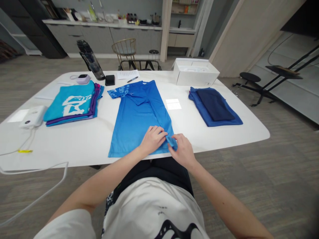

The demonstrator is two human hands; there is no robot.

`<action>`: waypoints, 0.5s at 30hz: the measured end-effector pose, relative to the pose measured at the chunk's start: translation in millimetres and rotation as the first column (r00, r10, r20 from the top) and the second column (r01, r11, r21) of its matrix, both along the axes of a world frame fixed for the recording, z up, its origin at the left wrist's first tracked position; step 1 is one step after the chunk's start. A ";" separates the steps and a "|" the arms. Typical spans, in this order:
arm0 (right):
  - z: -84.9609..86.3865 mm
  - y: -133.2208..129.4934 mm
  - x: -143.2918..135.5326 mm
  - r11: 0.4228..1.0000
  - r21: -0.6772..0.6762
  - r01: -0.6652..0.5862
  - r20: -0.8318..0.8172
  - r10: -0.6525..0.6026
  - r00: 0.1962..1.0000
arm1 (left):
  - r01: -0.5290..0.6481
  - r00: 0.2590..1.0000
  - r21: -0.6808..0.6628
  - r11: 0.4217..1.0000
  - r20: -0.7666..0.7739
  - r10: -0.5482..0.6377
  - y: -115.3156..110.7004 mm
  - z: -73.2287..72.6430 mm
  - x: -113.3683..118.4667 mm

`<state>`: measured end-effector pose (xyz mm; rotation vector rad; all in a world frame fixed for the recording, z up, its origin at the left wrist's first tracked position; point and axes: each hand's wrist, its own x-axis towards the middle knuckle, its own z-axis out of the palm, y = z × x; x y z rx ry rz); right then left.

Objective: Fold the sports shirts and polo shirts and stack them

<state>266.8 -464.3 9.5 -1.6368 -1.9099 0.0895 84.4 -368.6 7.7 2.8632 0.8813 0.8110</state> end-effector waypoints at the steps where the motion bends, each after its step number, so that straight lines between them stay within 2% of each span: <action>1: -5.1 -2.4 -2.4 0.998 -0.033 0.051 0.046 -0.050 0.998 | -0.024 1.000 -0.013 1.000 0.014 0.025 -2.1 -3.6 -6.6; 4: -18.8 -8.2 -3.6 0.982 -0.131 0.137 0.089 -0.126 0.988 | -0.055 0.998 -0.030 0.998 -0.003 0.055 -9.9 -10.8 -19.6; 7: -24.0 -12.1 1.2 0.986 -0.139 0.095 0.036 -0.091 0.995 | 0.036 0.994 0.005 0.999 -0.101 -0.036 -17.3 -8.5 -22.1; 9: -22.5 -14.1 5.4 0.991 -0.103 0.084 0.005 -0.084 0.996 | 0.120 0.980 0.020 0.993 -0.162 -0.115 -18.6 -0.5 -23.5; 11: -19.1 -16.1 9.1 0.996 -0.062 0.067 -0.009 -0.068 0.998 | 0.150 0.975 0.024 0.988 -0.168 -0.144 -16.2 11.0 -29.6; 15: -14.1 -18.7 11.0 0.994 -0.046 -0.101 0.051 0.103 0.993 | 0.150 0.972 -0.003 0.989 -0.183 -0.148 -8.5 26.7 -53.9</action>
